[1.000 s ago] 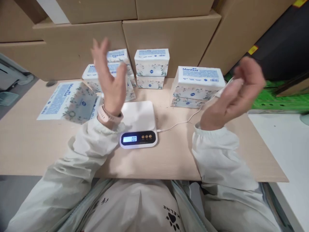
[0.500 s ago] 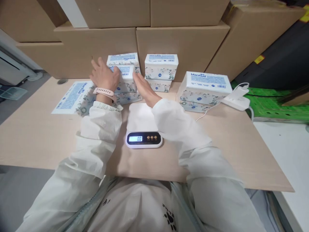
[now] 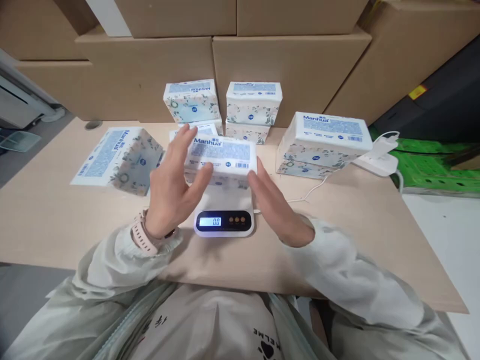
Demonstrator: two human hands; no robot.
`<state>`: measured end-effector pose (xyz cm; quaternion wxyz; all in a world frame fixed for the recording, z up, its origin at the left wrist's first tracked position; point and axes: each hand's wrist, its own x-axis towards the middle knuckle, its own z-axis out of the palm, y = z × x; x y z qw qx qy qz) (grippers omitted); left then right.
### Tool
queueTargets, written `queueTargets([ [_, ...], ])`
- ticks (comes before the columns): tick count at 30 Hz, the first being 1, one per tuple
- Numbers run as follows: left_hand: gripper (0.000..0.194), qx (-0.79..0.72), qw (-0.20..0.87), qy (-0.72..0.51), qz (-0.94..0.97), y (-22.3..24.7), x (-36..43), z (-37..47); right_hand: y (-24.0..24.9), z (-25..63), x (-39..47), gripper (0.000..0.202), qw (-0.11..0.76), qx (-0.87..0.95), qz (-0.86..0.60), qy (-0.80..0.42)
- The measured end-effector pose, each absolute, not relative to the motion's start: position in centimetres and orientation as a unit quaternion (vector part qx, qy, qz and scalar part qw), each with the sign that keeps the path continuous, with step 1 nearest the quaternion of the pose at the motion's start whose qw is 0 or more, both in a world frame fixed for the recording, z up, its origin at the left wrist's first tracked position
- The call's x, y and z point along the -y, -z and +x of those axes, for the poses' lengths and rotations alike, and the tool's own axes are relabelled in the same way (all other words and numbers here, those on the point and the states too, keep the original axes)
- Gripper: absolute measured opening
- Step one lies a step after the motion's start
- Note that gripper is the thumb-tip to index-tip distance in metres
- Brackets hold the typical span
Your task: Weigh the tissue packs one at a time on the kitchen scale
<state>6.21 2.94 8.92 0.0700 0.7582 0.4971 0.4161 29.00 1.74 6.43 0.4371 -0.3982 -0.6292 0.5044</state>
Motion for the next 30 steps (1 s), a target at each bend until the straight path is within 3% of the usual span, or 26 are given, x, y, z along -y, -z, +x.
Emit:
queueTargets([
  [5,0.066,-0.490,0.109,-0.408,0.763,-6.0,-1.1,5.5,-3.3,29.1,0.6,0.063,0.423,0.594,-0.425,-0.536],
  [10,0.078,-0.437,0.201,-0.475,0.737,-2.2,-0.4,3.2,-0.7,30.6,1.1,0.061,0.510,0.617,-0.458,-0.387],
  [15,0.071,-0.422,0.285,-0.495,0.704,0.0,0.6,1.9,0.9,31.4,1.3,0.049,0.563,0.633,-0.448,-0.286],
  [30,0.064,-0.406,0.338,-0.544,0.652,0.0,1.2,1.8,1.4,31.1,1.1,0.044,0.594,0.567,-0.477,-0.312],
])
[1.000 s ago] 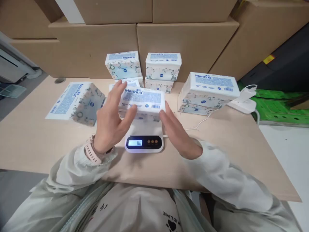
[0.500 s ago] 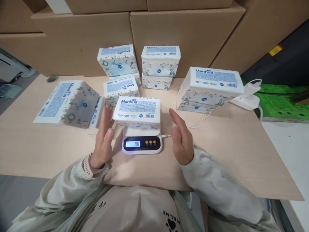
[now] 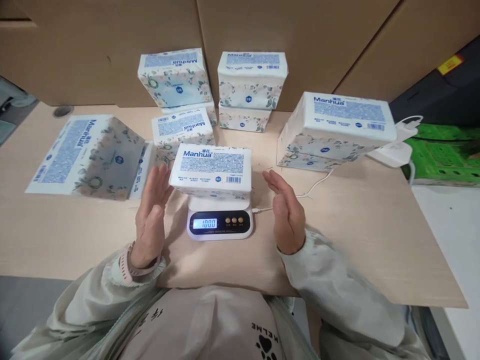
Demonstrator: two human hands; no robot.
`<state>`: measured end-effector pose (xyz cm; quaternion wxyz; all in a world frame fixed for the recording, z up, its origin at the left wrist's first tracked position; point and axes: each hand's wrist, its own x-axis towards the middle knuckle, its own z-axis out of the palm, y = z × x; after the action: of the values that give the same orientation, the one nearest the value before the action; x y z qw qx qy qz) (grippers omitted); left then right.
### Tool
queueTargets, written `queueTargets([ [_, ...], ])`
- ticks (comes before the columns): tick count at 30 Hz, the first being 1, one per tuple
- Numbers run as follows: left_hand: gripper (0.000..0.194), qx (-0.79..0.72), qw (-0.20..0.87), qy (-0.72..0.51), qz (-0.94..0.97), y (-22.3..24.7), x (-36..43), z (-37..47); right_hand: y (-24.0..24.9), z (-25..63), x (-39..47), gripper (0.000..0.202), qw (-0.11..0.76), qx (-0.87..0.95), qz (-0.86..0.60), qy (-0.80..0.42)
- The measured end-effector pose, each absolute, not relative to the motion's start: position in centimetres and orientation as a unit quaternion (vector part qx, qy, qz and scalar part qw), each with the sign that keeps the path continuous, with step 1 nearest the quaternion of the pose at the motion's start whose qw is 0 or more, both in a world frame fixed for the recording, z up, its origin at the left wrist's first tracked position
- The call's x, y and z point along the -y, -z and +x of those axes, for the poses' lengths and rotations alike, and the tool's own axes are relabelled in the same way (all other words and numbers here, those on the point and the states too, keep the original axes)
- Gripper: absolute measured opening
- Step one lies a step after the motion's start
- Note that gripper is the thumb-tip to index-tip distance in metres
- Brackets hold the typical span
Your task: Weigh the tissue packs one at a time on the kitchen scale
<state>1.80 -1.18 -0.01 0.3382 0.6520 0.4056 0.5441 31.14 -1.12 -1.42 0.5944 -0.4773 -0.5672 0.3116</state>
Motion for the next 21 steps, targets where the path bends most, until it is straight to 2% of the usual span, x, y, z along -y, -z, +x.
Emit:
queueTargets([
  [21,0.062,-0.439,0.334,-0.533,0.642,-0.19,0.81,1.38,1.61,31.42,1.30,0.050,0.551,0.610,-0.481,-0.306],
])
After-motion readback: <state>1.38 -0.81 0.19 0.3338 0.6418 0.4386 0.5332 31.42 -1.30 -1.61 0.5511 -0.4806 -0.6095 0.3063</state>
